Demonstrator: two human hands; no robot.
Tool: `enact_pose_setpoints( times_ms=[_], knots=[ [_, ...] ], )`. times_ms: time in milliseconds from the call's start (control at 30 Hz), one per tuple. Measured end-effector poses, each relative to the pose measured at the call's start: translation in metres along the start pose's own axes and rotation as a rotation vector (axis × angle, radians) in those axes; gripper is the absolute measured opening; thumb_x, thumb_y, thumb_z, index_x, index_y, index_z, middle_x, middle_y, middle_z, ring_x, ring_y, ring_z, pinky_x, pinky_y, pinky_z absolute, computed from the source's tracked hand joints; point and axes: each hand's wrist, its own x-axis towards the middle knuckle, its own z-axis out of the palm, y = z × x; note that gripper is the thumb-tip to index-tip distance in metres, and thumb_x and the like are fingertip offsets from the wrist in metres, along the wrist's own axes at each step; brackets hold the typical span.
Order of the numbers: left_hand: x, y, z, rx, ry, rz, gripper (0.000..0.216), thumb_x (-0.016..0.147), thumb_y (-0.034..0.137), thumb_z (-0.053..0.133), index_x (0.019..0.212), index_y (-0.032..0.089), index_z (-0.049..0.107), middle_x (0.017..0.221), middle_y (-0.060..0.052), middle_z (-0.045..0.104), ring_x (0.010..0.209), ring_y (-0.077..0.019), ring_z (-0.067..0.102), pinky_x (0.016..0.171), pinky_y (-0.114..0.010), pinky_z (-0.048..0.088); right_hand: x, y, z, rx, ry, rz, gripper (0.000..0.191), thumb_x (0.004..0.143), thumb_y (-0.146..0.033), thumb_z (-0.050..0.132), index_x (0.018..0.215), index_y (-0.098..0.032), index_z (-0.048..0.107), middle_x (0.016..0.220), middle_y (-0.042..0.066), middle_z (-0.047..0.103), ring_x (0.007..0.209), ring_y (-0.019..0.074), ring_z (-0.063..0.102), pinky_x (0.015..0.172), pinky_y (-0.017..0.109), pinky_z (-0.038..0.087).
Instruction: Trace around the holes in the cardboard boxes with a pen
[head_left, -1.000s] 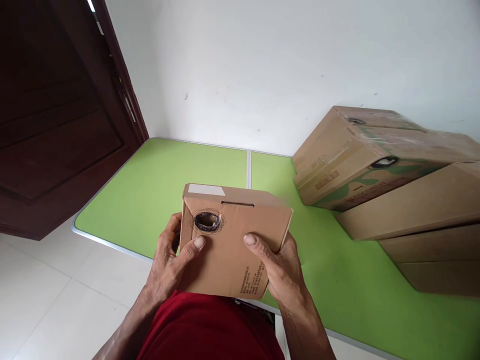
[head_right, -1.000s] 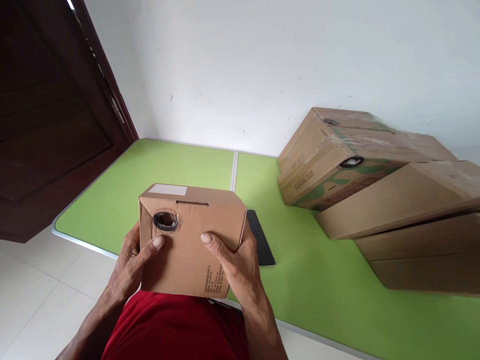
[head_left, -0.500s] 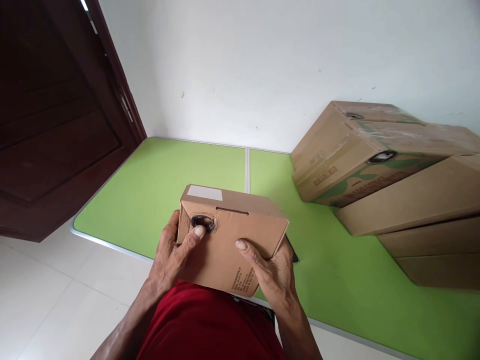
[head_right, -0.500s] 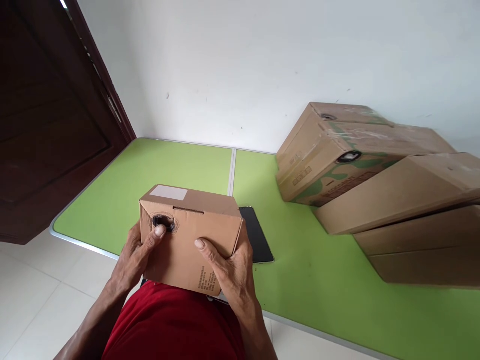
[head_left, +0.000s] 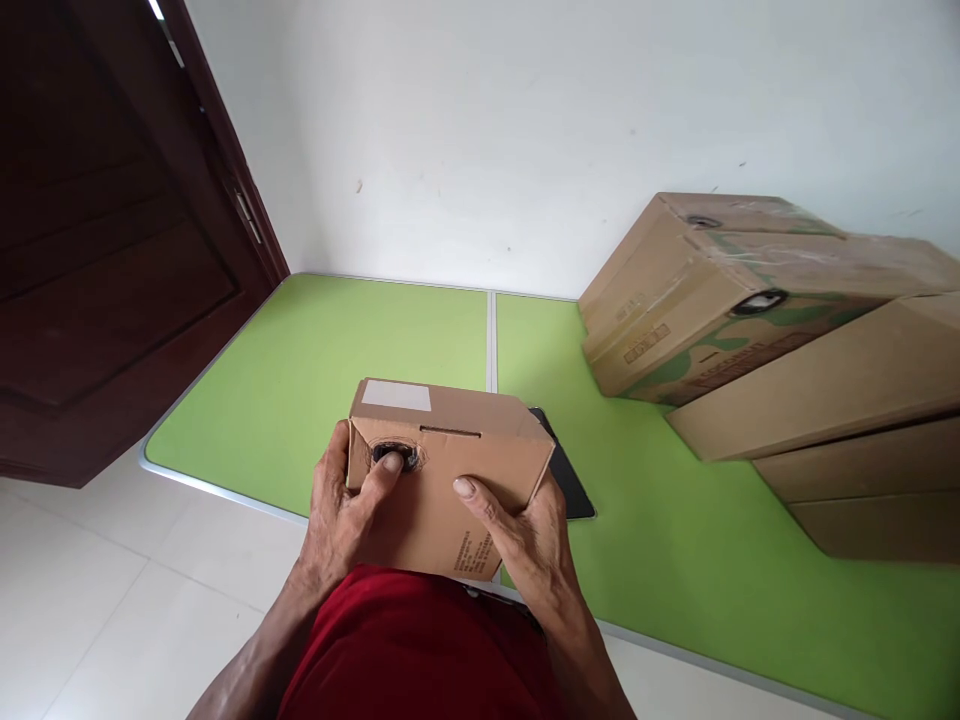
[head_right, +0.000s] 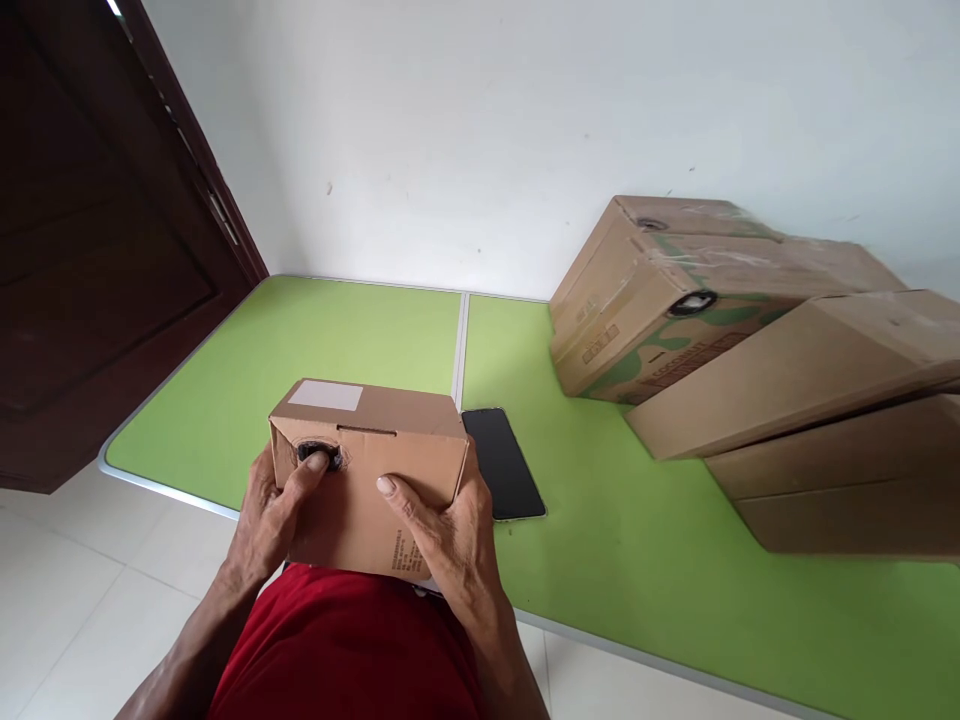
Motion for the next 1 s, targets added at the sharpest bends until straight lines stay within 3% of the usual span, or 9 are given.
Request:
enact_pose_setpoints(
  times_ms=[233, 533, 800, 1000],
  knots=[
    [-0.003, 0.017, 0.003, 0.011, -0.124, 0.028, 0.047, 0.092, 0.062, 0.075, 0.116, 0.022, 0.068, 0.107, -0.008, 0.082, 0.088, -0.0247, 0.074, 0.068, -0.03, 0.057, -0.006, 0.009, 0.007, 0.084, 0.08, 0.071, 0.083, 0.075, -0.061, 0.096, 0.144, -0.022, 0.068, 0.113, 0.015, 0.087, 0.101, 0.0377, 0.086, 0.085, 0.046, 0.074],
    [-0.005, 0.017, 0.007, 0.04, -0.093, 0.103, 0.046, 0.092, 0.059, 0.077, 0.117, 0.021, 0.068, 0.095, -0.005, 0.082, 0.084, -0.0233, 0.074, 0.069, -0.029, 0.057, -0.004, 0.001, 0.004, 0.044, 0.1, 0.101, 0.082, 0.074, -0.063, 0.095, 0.14, -0.021, 0.071, 0.103, 0.014, 0.089, 0.094, 0.0372, 0.087, 0.08, 0.045, 0.074],
    [-0.008, 0.017, 0.009, 0.029, -0.084, 0.131, 0.056, 0.09, 0.063, 0.08, 0.123, 0.02, 0.068, 0.106, -0.009, 0.083, 0.093, -0.0255, 0.078, 0.067, -0.027, 0.061, -0.005, 0.0, 0.001, 0.08, 0.143, 0.081, 0.079, 0.073, -0.06, 0.095, 0.138, -0.022, 0.071, 0.114, 0.016, 0.087, 0.102, 0.0375, 0.085, 0.087, 0.047, 0.073],
    [-0.01, 0.019, 0.012, 0.002, -0.108, 0.184, 0.042, 0.092, 0.053, 0.077, 0.118, 0.022, 0.065, 0.097, -0.006, 0.083, 0.083, -0.022, 0.077, 0.066, -0.027, 0.062, -0.003, -0.002, -0.001, 0.042, 0.154, 0.053, 0.076, 0.068, -0.055, 0.095, 0.132, -0.021, 0.073, 0.113, 0.015, 0.085, 0.1, 0.0365, 0.084, 0.087, 0.048, 0.073]
  ],
)
